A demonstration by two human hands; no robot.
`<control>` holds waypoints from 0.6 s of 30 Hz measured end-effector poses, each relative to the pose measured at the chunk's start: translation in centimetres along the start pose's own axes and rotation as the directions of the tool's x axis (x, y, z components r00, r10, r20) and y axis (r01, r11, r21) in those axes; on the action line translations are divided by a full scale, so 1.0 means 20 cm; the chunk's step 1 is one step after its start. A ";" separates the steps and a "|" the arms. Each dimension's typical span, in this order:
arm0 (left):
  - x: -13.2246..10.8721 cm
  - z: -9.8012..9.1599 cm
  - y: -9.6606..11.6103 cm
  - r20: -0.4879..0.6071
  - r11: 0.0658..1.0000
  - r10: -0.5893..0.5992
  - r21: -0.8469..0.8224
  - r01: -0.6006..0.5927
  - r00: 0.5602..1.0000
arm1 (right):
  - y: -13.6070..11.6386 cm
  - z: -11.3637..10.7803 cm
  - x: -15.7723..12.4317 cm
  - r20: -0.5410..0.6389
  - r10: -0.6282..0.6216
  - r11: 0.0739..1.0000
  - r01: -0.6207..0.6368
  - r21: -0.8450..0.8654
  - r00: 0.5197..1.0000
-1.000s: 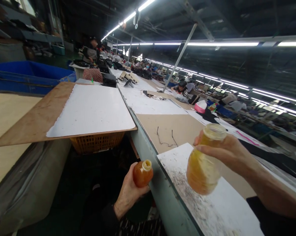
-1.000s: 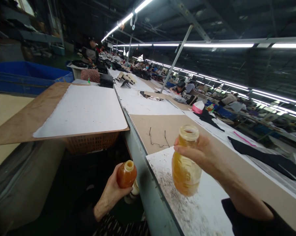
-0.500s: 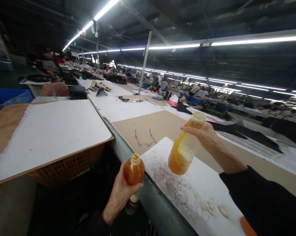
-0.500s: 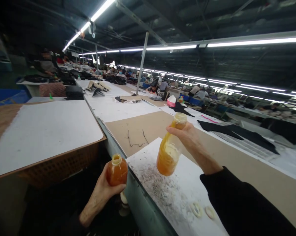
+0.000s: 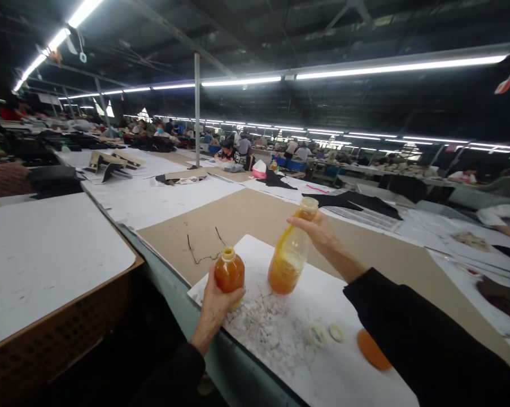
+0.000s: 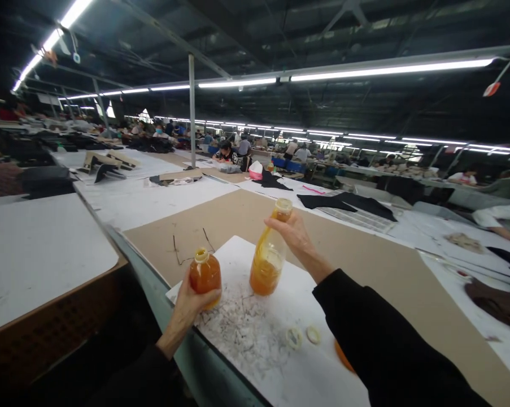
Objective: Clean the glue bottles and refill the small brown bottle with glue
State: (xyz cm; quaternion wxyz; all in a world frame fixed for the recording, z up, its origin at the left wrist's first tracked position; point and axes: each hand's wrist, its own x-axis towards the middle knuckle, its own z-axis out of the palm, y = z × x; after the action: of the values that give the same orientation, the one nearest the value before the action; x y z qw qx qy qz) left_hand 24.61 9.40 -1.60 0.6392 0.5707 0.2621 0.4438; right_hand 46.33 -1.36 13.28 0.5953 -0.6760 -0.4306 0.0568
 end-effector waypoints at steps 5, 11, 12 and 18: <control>0.03 0.10 -0.06 0.061 1.000 0.006 0.021 -0.007 0.998 | 0.05 -0.07 -0.04 -0.004 0.021 1.000 -0.021 0.014 1.000; 0.03 0.13 -0.10 0.091 0.998 -0.041 0.048 0.037 0.995 | 0.07 -0.07 -0.03 0.019 0.044 0.999 -0.044 -0.011 0.999; 0.03 0.13 -0.09 0.092 0.998 -0.046 0.047 0.042 0.995 | 0.06 -0.06 -0.03 0.016 0.047 0.999 -0.046 -0.017 0.999; -0.01 0.13 -0.03 0.083 1.000 -0.001 0.024 -0.001 0.997 | -0.04 0.03 -0.06 0.053 -0.035 0.998 0.032 0.053 0.998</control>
State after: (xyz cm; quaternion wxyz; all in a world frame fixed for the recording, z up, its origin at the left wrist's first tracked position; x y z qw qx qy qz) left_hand 26.92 7.95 -1.75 0.6426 0.5965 0.2405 0.4164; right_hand 44.83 -1.81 13.32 0.6019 -0.6511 -0.4561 0.0762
